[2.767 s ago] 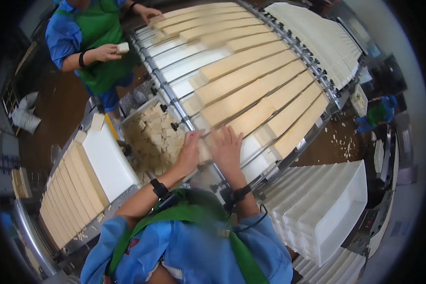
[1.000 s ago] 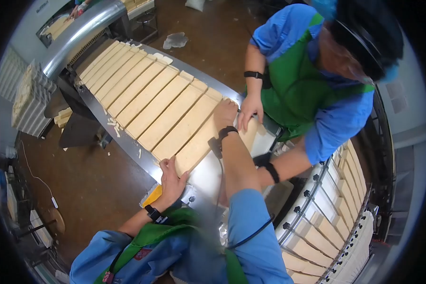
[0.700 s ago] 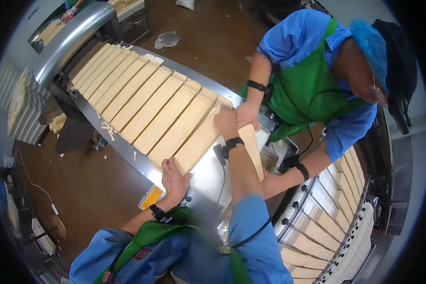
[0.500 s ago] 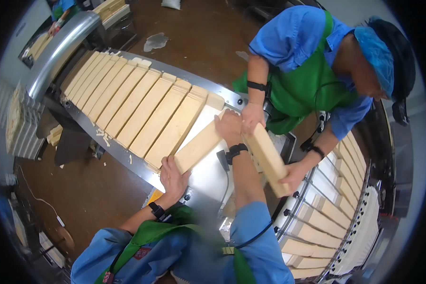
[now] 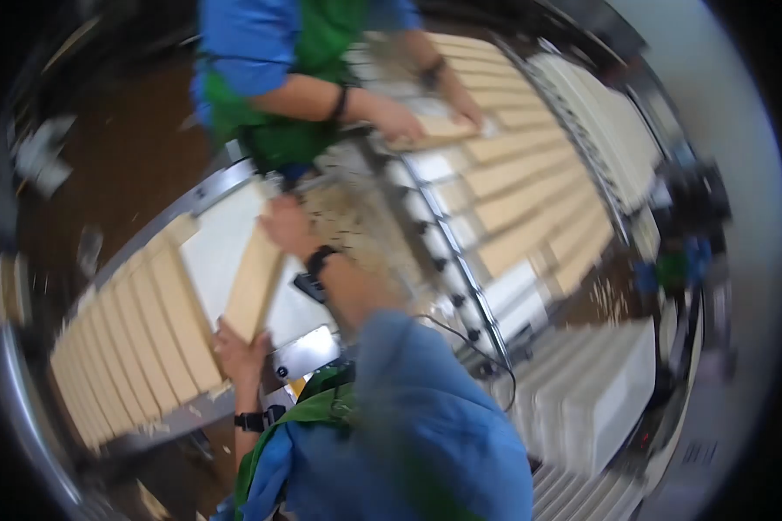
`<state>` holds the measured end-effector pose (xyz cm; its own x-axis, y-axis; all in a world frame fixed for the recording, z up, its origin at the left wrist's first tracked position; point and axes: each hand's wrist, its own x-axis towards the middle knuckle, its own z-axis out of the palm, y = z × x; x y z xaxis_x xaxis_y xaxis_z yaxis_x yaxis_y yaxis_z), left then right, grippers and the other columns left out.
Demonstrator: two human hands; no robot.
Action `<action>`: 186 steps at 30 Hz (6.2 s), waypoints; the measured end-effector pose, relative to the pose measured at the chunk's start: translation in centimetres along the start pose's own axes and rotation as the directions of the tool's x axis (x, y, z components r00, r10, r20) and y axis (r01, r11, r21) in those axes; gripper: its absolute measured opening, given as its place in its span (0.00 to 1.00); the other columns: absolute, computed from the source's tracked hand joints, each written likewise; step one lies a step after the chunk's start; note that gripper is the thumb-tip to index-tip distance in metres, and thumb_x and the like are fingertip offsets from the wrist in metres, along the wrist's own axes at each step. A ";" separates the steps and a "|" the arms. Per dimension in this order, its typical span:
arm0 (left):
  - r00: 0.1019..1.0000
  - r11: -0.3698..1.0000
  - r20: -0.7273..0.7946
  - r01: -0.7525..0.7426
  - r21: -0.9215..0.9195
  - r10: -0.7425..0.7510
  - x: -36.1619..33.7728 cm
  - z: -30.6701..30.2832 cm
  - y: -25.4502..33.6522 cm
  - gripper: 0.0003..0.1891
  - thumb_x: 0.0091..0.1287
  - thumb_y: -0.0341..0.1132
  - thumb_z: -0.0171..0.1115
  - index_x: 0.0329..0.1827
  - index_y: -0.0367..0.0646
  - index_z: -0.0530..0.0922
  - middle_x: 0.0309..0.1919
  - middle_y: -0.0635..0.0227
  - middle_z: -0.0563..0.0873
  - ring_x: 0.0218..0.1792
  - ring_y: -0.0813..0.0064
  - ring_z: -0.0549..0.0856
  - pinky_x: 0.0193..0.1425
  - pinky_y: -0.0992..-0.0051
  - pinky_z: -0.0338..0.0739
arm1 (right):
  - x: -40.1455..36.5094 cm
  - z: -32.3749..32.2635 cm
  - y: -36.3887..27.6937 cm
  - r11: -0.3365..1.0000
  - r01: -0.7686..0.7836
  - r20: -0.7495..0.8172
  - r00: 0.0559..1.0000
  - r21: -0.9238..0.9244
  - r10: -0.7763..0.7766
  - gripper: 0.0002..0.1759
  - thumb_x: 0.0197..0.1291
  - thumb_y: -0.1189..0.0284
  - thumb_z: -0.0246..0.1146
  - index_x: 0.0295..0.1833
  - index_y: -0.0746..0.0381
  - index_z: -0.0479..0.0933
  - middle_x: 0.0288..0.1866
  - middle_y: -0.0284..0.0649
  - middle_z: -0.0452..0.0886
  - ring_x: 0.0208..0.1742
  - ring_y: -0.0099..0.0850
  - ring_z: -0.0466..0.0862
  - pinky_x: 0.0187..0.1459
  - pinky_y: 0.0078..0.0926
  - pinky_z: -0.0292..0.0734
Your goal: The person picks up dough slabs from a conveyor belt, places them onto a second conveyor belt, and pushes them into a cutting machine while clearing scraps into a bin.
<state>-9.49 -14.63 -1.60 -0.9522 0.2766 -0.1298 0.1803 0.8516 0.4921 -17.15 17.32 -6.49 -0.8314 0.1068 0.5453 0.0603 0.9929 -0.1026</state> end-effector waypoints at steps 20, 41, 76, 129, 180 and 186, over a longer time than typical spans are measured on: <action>0.516 0.570 0.246 -0.702 -0.427 0.820 -16.4 1.4 29.1 0.40 0.63 0.34 0.76 0.80 0.46 0.69 0.69 0.41 0.71 0.68 0.34 0.74 0.72 0.47 0.72 | -32.1 -40.4 15.8 0.406 -0.902 -0.588 0.249 0.149 0.770 0.19 0.78 0.62 0.60 0.60 0.66 0.81 0.54 0.57 0.87 0.56 0.58 0.85 0.59 0.52 0.79; 0.385 0.594 0.467 -0.643 -0.483 0.796 -21.3 8.5 38.1 0.33 0.75 0.40 0.69 0.81 0.45 0.68 0.64 0.50 0.76 0.57 0.47 0.86 0.62 0.55 0.81 | -36.9 -41.6 21.1 0.178 -0.886 -0.395 0.360 -0.427 0.845 0.37 0.74 0.50 0.65 0.78 0.62 0.74 0.72 0.58 0.79 0.82 0.51 0.69 0.75 0.73 0.55; 0.884 0.904 0.210 -0.380 -0.197 0.418 -9.1 15.3 19.7 0.30 0.68 0.36 0.69 0.74 0.42 0.75 0.71 0.40 0.72 0.67 0.35 0.79 0.73 0.50 0.77 | -37.4 -39.9 8.9 0.879 -0.416 -0.113 0.909 -0.234 0.400 0.16 0.56 0.66 0.81 0.50 0.42 0.90 0.71 0.41 0.78 0.79 0.46 0.74 0.81 0.76 0.53; 0.524 0.544 0.151 -0.787 -0.290 0.838 -11.6 11.8 11.4 0.09 0.64 0.31 0.70 0.46 0.43 0.87 0.44 0.61 0.87 0.52 0.54 0.86 0.62 0.59 0.81 | -36.0 -38.9 10.4 0.831 -0.440 0.357 0.758 -0.339 0.547 0.46 0.72 0.67 0.66 0.91 0.57 0.55 0.90 0.47 0.62 0.91 0.46 0.57 0.83 0.79 0.38; 0.858 0.843 -0.271 0.284 -0.457 -0.436 -3.9 -3.3 -6.3 0.45 0.63 0.35 0.79 0.80 0.31 0.64 0.65 0.41 0.68 0.65 0.37 0.75 0.68 0.50 0.77 | 16.5 10.7 -24.5 0.985 0.050 0.557 0.820 0.164 -0.134 0.27 0.71 0.56 0.63 0.59 0.72 0.81 0.58 0.59 0.87 0.61 0.60 0.85 0.65 0.57 0.78; 0.860 0.893 -0.307 0.305 -0.332 -0.408 -2.8 -2.6 -5.5 0.44 0.61 0.37 0.80 0.78 0.34 0.66 0.65 0.41 0.70 0.65 0.38 0.76 0.65 0.48 0.77 | 13.5 8.7 -17.3 0.952 0.049 0.403 0.899 0.301 -0.173 0.24 0.65 0.60 0.71 0.59 0.67 0.83 0.54 0.58 0.89 0.60 0.56 0.87 0.66 0.56 0.77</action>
<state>-8.42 -21.21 -1.71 -0.9680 -0.2463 -0.0476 -0.2111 0.6971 0.6852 -34.19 1.15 -4.56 -0.9802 -0.0973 0.1727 -0.1494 0.9352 -0.3211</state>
